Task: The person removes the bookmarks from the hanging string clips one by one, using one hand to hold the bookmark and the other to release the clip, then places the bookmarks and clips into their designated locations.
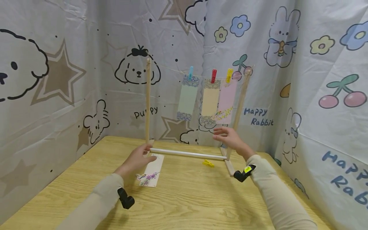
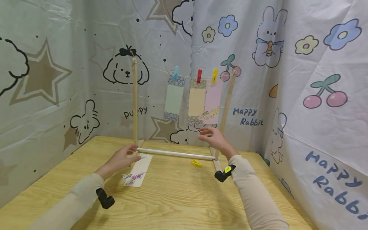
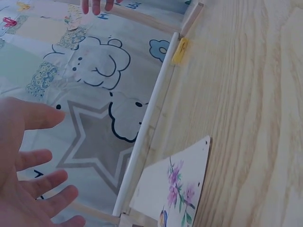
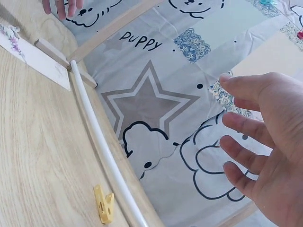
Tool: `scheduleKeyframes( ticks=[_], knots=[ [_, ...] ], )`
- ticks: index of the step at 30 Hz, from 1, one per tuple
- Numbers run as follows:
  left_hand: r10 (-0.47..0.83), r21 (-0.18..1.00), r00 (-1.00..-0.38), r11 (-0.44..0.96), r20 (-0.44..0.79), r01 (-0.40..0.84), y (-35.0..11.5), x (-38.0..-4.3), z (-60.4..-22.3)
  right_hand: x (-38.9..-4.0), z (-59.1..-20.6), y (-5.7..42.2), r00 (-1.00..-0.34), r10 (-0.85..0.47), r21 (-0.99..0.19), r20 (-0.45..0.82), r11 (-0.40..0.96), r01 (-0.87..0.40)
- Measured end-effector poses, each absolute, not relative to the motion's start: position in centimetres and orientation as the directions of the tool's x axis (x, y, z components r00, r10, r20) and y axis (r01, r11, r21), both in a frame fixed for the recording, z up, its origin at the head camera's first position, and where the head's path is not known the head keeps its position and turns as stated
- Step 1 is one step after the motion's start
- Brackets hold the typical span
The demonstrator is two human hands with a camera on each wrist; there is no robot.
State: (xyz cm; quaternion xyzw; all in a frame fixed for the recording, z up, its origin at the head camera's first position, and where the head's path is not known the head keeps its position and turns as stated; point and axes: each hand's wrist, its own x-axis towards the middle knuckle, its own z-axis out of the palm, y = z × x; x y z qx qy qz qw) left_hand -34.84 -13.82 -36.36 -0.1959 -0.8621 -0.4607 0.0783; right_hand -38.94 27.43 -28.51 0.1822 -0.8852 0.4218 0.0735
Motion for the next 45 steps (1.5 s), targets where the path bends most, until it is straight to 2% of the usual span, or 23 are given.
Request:
scheduleKeyframes(
  ticks=[10, 22, 45],
  knots=[
    [0.278, 0.740, -0.893, 0.499, 0.355, 0.450, -12.5, -36.1, -36.1, -38.7, -26.5, 27.1, -0.902, -0.295, -0.713, 0.317, 0.553, -0.431],
    [0.277, 0.743, -0.904, 0.516, 0.327, 0.427, -11.9, -36.8, -34.8, -38.7, -23.9, 26.6, -0.900, -0.332, -0.720, 0.284, 0.546, -0.429],
    [0.266, 0.743, -0.905, 0.519, 0.331, 0.424, -11.7, -36.9, -32.9, -39.0, -20.9, 25.6, -0.898, -0.290, -0.752, 0.331, 0.494, -0.436]
  ],
)
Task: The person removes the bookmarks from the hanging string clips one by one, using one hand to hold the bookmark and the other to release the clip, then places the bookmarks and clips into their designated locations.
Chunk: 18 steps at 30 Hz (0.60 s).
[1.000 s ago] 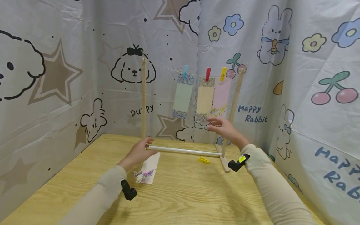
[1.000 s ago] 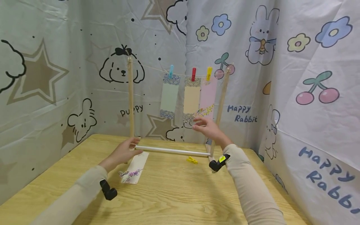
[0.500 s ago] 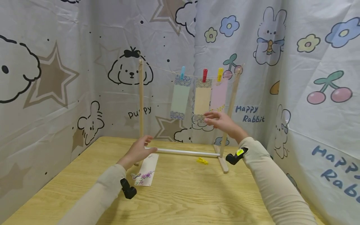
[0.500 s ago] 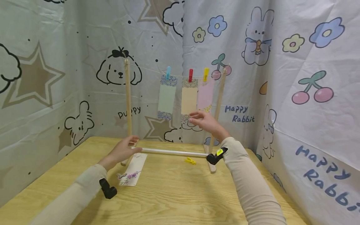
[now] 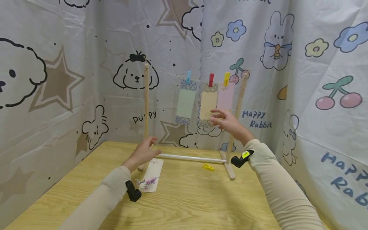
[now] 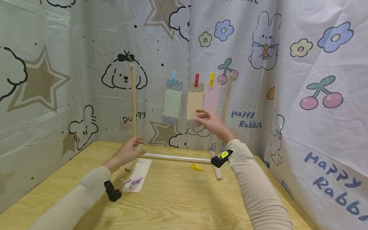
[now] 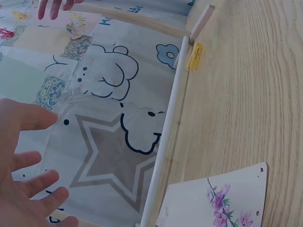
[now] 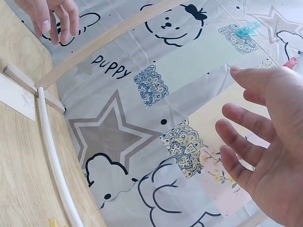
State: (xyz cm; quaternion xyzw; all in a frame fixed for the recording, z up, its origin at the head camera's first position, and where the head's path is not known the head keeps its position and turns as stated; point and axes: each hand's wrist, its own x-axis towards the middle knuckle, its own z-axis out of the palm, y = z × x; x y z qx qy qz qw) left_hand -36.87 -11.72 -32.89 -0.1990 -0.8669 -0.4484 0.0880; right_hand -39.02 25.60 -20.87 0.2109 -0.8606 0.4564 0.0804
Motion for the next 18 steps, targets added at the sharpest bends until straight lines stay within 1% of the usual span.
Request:
scheduleKeyframes(
  ticks=[8, 12, 18],
  knots=[
    [0.231, 0.797, -0.909, 0.440, 0.346, 0.415, -11.1, -37.6, -32.6, -38.8, -20.2, 25.7, -0.892, -0.269, -0.762, 0.364, 0.464, -0.451],
    [0.225, 0.803, -0.912, 0.435, 0.342, 0.408, -10.8, -37.8, -32.7, -38.7, -20.0, 25.8, -0.892, -0.266, -0.763, 0.365, 0.465, -0.450],
    [0.241, 0.798, -0.913, 0.445, 0.330, 0.406, -10.1, -37.9, -32.5, -39.0, -19.8, 26.1, -0.894, -0.229, -0.783, 0.386, 0.431, -0.449]
  ],
)
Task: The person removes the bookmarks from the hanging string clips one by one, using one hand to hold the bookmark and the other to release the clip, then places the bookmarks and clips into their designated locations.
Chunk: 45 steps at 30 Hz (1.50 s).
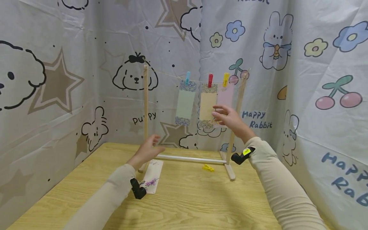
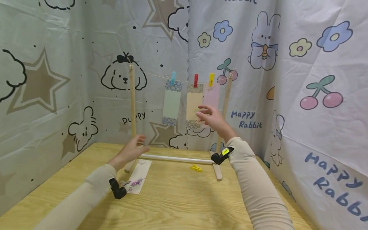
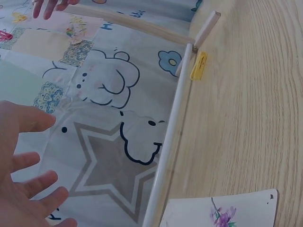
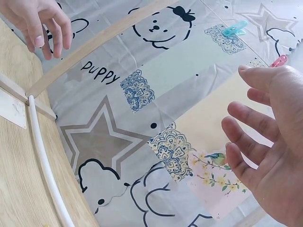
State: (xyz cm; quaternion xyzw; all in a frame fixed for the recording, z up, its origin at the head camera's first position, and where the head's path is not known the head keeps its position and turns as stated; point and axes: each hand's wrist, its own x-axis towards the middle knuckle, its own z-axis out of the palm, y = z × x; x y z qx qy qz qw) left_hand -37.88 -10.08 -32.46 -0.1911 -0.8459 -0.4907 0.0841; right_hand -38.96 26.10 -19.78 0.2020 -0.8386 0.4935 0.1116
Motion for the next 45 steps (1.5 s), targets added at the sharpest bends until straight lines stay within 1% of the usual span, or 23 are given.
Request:
scheduleKeyframes(
  ticks=[4, 14, 20, 28, 37, 45],
  knots=[
    [0.246, 0.798, -0.917, 0.455, 0.314, 0.395, -9.9, -37.9, -32.2, -39.1, -19.6, 26.1, -0.889, -0.209, -0.787, 0.408, 0.412, -0.458],
    [0.240, 0.759, -0.899, 0.482, 0.366, 0.438, -9.6, -38.8, -31.6, -39.2, -19.4, 25.5, -0.889, -0.137, -0.835, 0.437, 0.306, -0.457],
    [0.243, 0.760, -0.893, 0.469, 0.379, 0.450, -9.7, -39.6, -31.4, -39.2, -18.9, 25.1, -0.877, -0.111, -0.831, 0.467, 0.284, -0.478],
    [0.261, 0.712, -0.864, 0.490, 0.430, 0.503, -9.8, -40.2, -31.8, -39.2, -18.0, 24.1, -0.872, -0.108, -0.831, 0.478, 0.265, -0.489],
    [0.247, 0.731, -0.864, 0.461, 0.439, 0.503, -9.1, -40.8, -30.5, -40.3, -18.0, 23.1, -0.850, -0.103, -0.814, 0.516, 0.250, -0.524],
    [0.232, 0.756, -0.865, 0.419, 0.446, 0.502, -8.6, -41.5, -29.7, -40.7, -18.1, 22.5, -0.845, -0.093, -0.815, 0.526, 0.227, -0.533]
  ],
)
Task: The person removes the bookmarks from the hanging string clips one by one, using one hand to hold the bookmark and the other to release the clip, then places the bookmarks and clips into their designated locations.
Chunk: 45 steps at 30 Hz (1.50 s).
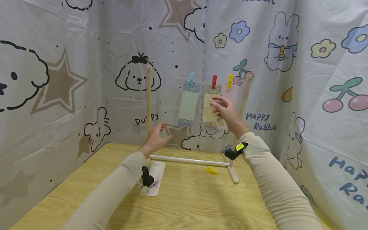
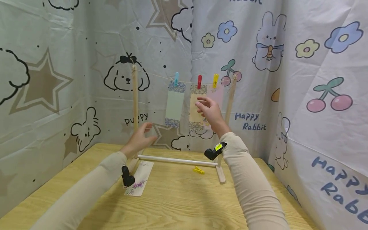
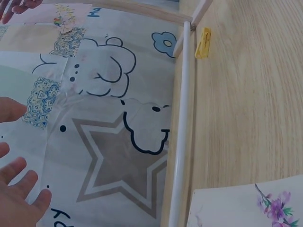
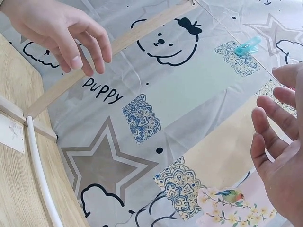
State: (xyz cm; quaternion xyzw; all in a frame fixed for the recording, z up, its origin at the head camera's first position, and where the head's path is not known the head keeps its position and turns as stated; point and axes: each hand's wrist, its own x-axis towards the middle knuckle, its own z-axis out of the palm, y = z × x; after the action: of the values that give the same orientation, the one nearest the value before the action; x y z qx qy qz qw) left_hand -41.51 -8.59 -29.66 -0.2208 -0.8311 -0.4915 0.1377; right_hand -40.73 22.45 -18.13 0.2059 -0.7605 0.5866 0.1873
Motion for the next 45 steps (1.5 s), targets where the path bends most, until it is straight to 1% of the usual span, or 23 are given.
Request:
scheduleKeyframes(
  ticks=[7, 16, 22, 24, 29, 34, 38, 40, 45],
  knots=[
    [0.246, 0.742, -0.846, 0.408, 0.473, 0.533, -8.2, -42.3, -29.4, -41.6, -17.9, 21.7, -0.843, -0.081, -0.819, 0.532, 0.203, -0.536],
    [0.263, 0.754, -0.845, 0.382, 0.466, 0.534, -7.1, -43.5, -30.3, -42.2, -17.4, 20.8, -0.826, -0.063, -0.809, 0.560, 0.171, -0.562],
    [0.254, 0.797, -0.868, 0.349, 0.427, 0.493, -6.6, -43.8, -30.3, -42.7, -16.7, 20.1, -0.805, -0.063, -0.785, 0.590, 0.189, -0.590],
    [0.244, 0.802, -0.866, 0.332, 0.436, 0.497, -6.5, -44.0, -30.1, -42.8, -16.3, 19.8, -0.798, -0.057, -0.779, 0.600, 0.186, -0.599],
    [0.232, 0.772, -0.835, 0.319, 0.498, 0.549, -6.0, -44.7, -29.4, -43.1, -15.2, 19.0, -0.783, -0.035, -0.766, 0.621, 0.187, -0.615],
    [0.224, 0.757, -0.826, 0.331, 0.517, 0.564, -5.4, -45.3, -29.1, -43.7, -14.4, 18.2, -0.781, -0.046, -0.762, 0.623, 0.193, -0.618],
    [0.234, 0.761, -0.821, 0.309, 0.521, 0.571, -4.8, -45.7, -28.8, -44.2, -13.6, 17.7, -0.774, -0.055, -0.758, 0.630, 0.168, -0.630],
    [0.227, 0.772, -0.829, 0.302, 0.511, 0.559, -4.5, -45.7, -28.5, -44.6, -13.1, 17.4, -0.774, -0.066, -0.760, 0.630, 0.157, -0.631],
    [0.216, 0.775, -0.822, 0.276, 0.527, 0.569, -4.2, -46.3, -28.3, -45.3, -11.6, 16.8, -0.778, -0.126, -0.749, 0.615, 0.214, -0.627]
  ],
)
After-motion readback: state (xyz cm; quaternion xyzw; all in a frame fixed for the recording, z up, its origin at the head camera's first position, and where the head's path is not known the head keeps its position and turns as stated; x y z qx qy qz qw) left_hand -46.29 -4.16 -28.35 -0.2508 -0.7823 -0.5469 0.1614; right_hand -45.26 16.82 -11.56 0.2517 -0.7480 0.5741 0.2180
